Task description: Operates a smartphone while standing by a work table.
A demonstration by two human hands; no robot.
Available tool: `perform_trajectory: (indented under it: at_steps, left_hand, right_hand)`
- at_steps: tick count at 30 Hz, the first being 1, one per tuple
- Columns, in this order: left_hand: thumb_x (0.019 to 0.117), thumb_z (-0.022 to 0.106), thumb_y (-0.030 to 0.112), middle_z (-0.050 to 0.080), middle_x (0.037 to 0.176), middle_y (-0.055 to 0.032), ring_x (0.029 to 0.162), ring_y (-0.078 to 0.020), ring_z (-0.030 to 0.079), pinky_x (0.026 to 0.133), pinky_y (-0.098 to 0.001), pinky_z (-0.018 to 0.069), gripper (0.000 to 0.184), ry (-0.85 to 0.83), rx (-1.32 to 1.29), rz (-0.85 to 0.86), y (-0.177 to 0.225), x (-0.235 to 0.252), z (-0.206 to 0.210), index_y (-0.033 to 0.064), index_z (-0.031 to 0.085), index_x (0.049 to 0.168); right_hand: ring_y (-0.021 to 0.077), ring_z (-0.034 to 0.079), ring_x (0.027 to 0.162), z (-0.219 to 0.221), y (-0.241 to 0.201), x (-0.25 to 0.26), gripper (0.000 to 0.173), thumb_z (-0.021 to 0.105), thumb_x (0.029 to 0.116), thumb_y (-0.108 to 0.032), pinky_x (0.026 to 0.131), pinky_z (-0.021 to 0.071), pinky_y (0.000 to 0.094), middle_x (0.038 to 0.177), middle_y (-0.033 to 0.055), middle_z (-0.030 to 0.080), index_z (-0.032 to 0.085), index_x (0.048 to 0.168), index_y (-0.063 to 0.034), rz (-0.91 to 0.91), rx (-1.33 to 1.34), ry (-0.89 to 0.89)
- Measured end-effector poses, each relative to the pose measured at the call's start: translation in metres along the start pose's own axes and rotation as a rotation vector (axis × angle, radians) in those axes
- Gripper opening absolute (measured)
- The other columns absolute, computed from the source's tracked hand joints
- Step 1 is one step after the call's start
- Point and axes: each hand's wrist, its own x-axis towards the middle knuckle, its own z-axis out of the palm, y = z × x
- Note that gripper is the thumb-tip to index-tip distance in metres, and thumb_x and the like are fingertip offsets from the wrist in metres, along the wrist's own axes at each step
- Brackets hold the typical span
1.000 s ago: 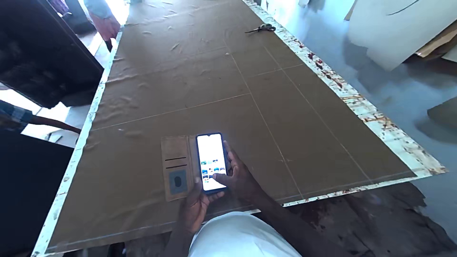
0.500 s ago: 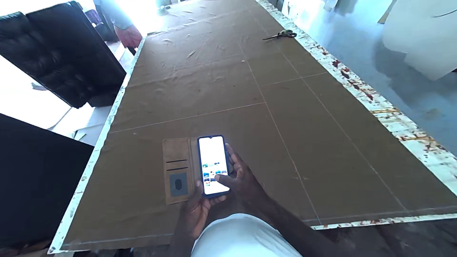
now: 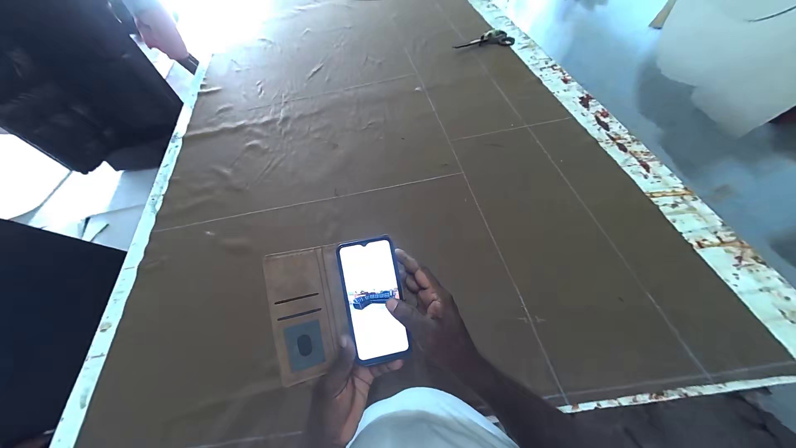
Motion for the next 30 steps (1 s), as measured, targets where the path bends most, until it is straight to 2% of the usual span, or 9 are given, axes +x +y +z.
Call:
perform_trajectory:
  at_steps: [7, 9, 12, 14, 16, 20, 22, 27, 30]
  left_hand:
    - [0.1037, 0.057, 0.035, 0.064, 0.129, -0.0265, 0.112, -0.0393, 0.068, 0.098, -0.0544, 0.0562, 0.051, 0.04, -0.029, 0.005, -0.005, 0.002, 0.0, -0.0016, 0.051, 0.139]
    - [0.1042, 0.056, 0.035, 0.064, 0.128, -0.0253, 0.112, -0.0378, 0.068, 0.098, -0.0538, 0.056, 0.051, 0.044, 0.001, 0.007, -0.008, 0.001, 0.0, -0.0012, 0.051, 0.139]
    - [0.1028, 0.058, 0.036, 0.068, 0.122, -0.0221, 0.106, -0.0346, 0.071, 0.095, -0.0519, 0.058, 0.048, 0.092, 0.042, 0.026, -0.01, 0.002, 0.003, 0.0005, 0.055, 0.135]
    - [0.1017, 0.06, 0.036, 0.069, 0.121, -0.0221, 0.105, -0.0347, 0.071, 0.094, -0.0526, 0.0587, 0.049, 0.114, 0.052, 0.031, -0.01, 0.002, 0.003, -0.0003, 0.057, 0.133]
    - [0.102, 0.06, 0.035, 0.067, 0.123, -0.0228, 0.107, -0.036, 0.07, 0.095, -0.0536, 0.0578, 0.049, 0.099, 0.037, 0.026, -0.011, 0.001, 0.002, -0.0002, 0.055, 0.135]
    - [0.1035, 0.057, 0.034, 0.065, 0.127, -0.0248, 0.11, -0.038, 0.069, 0.096, -0.0543, 0.057, 0.049, 0.083, 0.009, 0.008, -0.013, 0.0, 0.0, -0.0013, 0.053, 0.137]
    - [0.1042, 0.056, 0.034, 0.065, 0.127, -0.0252, 0.111, -0.0383, 0.069, 0.097, -0.0541, 0.0566, 0.049, 0.073, 0.008, -0.001, -0.014, 0.0, -0.001, -0.0014, 0.053, 0.138]
    - [0.1042, 0.056, 0.033, 0.064, 0.129, -0.0255, 0.112, -0.0387, 0.068, 0.098, -0.0551, 0.0559, 0.049, 0.07, -0.01, 0.004, -0.014, 0.002, -0.001, -0.0014, 0.052, 0.138]
    - [0.1043, 0.056, 0.032, 0.064, 0.129, -0.0256, 0.112, -0.0389, 0.068, 0.098, -0.0553, 0.0561, 0.048, 0.073, -0.018, 0.006, -0.013, 0.003, -0.001, -0.0016, 0.052, 0.138]
  right_hand:
    - [0.0169, 0.067, 0.115, 0.007, 0.013, 0.001, 0.057, 0.049, 0.103, -0.01, 0.094, 0.0598, 0.0347, 0.141, 0.0071, 0.061, 0.035, 0.158, -0.0102, -0.045, -0.079, 0.048]
    - [0.0147, 0.069, 0.111, 0.008, 0.017, -0.001, 0.063, 0.056, 0.1001, -0.013, 0.09, 0.0615, 0.0345, 0.135, 0.0047, 0.064, 0.034, 0.159, -0.0135, -0.02, -0.171, 0.089]
    - [0.013, 0.066, 0.117, 0.009, 0.02, -0.002, 0.086, 0.076, 0.0889, -0.025, 0.096, 0.0604, 0.0383, 0.138, 0.0011, 0.063, 0.03, 0.161, -0.021, 0.035, -0.257, 0.098]
    - [0.0119, 0.065, 0.119, 0.007, 0.02, -0.001, 0.093, 0.081, 0.0853, -0.032, 0.098, 0.059, 0.0369, 0.14, 0.0008, 0.062, 0.029, 0.162, -0.0215, 0.04, -0.255, 0.086]
    - [0.0114, 0.066, 0.117, 0.005, 0.02, -0.002, 0.089, 0.079, 0.0867, -0.031, 0.097, 0.059, 0.0358, 0.138, 0.0004, 0.063, 0.03, 0.161, -0.0205, 0.043, -0.24, 0.077]
    - [0.0159, 0.069, 0.111, 0.002, 0.018, -0.004, 0.077, 0.071, 0.0928, -0.017, 0.092, 0.0617, 0.0357, 0.131, 0.0034, 0.067, 0.032, 0.16, -0.018, 0.051, -0.144, 0.058]
    - [0.0171, 0.069, 0.111, 0.0, 0.016, -0.004, 0.073, 0.067, 0.0947, -0.013, 0.092, 0.0617, 0.0357, 0.133, 0.0039, 0.066, 0.034, 0.159, -0.0174, 0.047, -0.112, 0.052]
    - [0.0176, 0.069, 0.113, -0.002, 0.018, -0.002, 0.066, 0.057, 0.0992, -0.011, 0.092, 0.0614, 0.0361, 0.138, 0.0054, 0.063, 0.032, 0.16, -0.0157, 0.014, -0.082, 0.026]
    - [0.0174, 0.07, 0.108, 0.0, 0.017, -0.001, 0.069, 0.061, 0.0977, -0.013, 0.089, 0.0625, 0.0357, 0.133, 0.0053, 0.066, 0.032, 0.16, -0.0161, 0.023, -0.1, 0.036]
